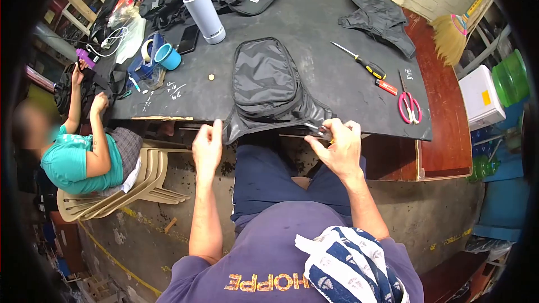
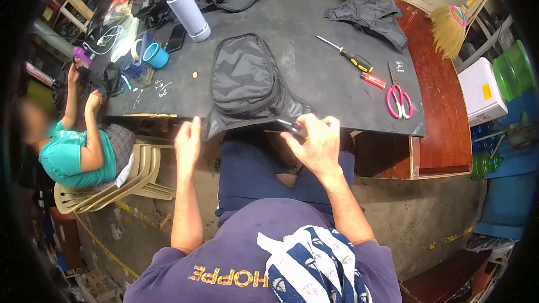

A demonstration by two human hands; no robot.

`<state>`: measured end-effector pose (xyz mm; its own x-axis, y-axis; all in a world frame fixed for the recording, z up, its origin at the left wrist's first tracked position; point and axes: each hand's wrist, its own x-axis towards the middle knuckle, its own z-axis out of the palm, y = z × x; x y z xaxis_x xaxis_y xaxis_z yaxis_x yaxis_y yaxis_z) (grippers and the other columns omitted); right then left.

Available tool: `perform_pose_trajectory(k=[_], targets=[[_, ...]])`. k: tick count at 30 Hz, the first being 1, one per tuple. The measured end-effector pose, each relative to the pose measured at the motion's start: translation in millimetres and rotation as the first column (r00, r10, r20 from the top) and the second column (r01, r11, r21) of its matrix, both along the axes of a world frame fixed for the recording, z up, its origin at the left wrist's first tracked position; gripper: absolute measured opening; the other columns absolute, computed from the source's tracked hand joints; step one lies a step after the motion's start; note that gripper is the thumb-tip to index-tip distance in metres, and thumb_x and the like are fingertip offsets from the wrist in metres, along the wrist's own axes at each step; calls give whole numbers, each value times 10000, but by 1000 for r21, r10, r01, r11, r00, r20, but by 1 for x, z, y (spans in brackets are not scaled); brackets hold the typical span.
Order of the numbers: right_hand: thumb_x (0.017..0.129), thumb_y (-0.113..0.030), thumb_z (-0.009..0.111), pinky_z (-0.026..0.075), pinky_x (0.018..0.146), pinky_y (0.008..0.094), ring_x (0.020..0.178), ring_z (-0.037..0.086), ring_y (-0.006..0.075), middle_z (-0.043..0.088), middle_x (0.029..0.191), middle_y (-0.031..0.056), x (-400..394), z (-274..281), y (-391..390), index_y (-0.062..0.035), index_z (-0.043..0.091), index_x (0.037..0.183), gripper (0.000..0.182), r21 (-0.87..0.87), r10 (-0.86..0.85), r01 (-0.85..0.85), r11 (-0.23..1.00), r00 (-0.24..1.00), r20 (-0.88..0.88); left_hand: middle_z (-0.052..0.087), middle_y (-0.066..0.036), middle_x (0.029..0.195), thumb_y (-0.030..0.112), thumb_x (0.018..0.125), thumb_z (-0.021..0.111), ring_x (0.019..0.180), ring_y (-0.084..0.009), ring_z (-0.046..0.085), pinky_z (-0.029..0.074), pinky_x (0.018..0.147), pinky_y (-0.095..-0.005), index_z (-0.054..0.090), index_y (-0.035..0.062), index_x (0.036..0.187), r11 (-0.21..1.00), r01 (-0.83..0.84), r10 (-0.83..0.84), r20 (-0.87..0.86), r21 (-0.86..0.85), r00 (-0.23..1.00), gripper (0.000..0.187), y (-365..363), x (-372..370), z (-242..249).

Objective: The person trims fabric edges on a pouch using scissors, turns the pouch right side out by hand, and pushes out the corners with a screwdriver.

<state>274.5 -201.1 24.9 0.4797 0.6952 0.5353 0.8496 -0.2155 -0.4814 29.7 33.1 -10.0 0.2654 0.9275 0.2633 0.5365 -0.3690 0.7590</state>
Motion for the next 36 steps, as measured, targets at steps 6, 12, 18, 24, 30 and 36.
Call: perform_pose_trajectory(k=[6,12,18,24,30,36], targets=[[781,-227,882,477,839,402,674,635,300,669,741,68,54,-16,36,-111,650,968,319,-8,179,-179,984,977,120,693,-4,825,350,1045,699,619,-75,561,450,584,-272,655,91,996,552,394,38,494,-735,868,266,-36,4,-54],[930,-244,787,513,683,451,692,663,351,667,756,140,81,24,36,-49,628,1004,263,51,-241,254,966,953,-185,722,-1,968,371,1021,731,721,-73,615,472,658,-244,677,90,1158,411,646,-171,642,-643,748,318,-63,19,-44],[1013,-265,724,442,589,329,654,486,113,535,695,39,7,10,21,-9,592,977,290,-23,-78,75,997,899,-432,740,-9,1058,307,992,770,801,-75,629,472,705,-233,682,72,1242,329,763,-106,781,-556,615,354,-35,8,-57],[1061,-222,645,420,631,293,717,448,90,492,777,41,-43,-30,25,-16,508,1018,251,60,130,-122,991,713,-689,753,-24,1073,225,1012,740,863,-68,649,480,741,-218,693,53,1263,381,681,-140,689,-626,711,308,-33,9,-34],[1054,-154,625,427,628,317,701,462,121,511,780,48,-32,-30,27,-40,473,1041,190,92,173,-161,983,617,-767,757,-24,1048,176,1017,729,900,-62,666,487,742,-216,717,16,1213,446,792,-320,752,-417,576,254,-80,49,-24],[1032,-99,647,382,623,270,723,407,69,464,831,-4,-2,-27,1,-65,448,1004,204,183,260,-187,965,610,-748,759,-39,1041,160,968,786,903,-53,676,505,743,-239,753,19,1133,417,625,-512,398,-660,761,220,-85,48,0]])
